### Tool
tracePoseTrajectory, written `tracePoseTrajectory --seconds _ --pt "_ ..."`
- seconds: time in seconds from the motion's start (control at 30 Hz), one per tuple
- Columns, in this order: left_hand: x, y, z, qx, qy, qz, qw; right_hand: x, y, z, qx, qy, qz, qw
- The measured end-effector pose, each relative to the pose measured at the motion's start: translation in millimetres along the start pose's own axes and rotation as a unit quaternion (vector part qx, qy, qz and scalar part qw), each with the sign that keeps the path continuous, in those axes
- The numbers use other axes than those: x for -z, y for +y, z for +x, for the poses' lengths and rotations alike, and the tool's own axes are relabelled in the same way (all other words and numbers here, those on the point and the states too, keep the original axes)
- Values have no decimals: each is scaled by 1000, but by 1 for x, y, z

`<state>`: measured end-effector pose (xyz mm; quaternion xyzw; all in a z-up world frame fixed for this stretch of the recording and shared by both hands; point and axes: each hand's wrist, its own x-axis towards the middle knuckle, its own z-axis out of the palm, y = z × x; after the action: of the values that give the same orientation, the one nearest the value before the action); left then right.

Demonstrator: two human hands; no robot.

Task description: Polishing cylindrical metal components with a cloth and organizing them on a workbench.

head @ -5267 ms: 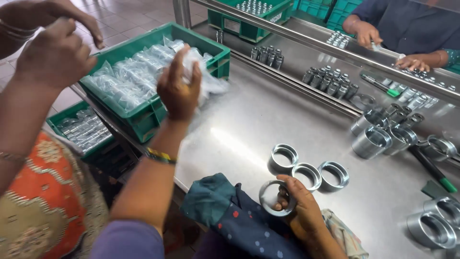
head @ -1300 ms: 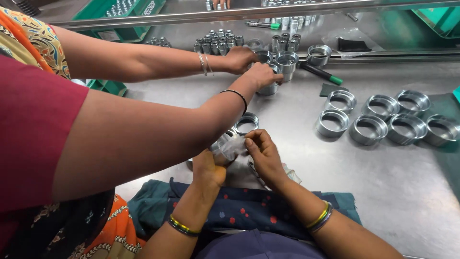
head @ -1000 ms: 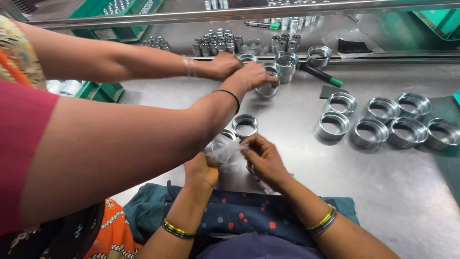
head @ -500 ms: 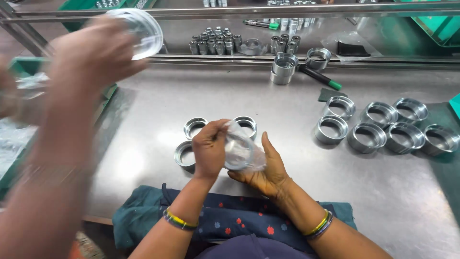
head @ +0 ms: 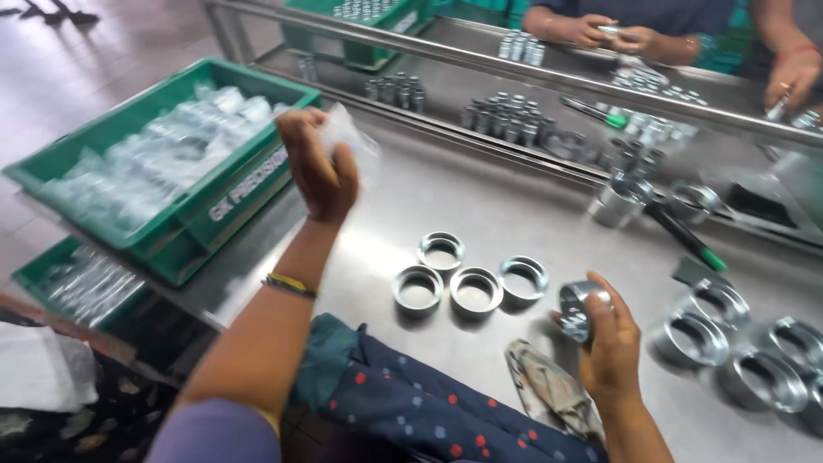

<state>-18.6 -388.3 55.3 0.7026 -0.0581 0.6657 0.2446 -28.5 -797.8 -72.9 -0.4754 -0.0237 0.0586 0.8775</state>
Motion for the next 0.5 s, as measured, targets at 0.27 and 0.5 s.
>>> tracePoseTrajectory --seconds 0.27,0.5 --pt "95 -252 53 113 14 259 959 -31 7 -20 273 6 -646 712" --pt "90 -388 -4 259 -246 224 907 -25 12 -15 222 47 -656 720"
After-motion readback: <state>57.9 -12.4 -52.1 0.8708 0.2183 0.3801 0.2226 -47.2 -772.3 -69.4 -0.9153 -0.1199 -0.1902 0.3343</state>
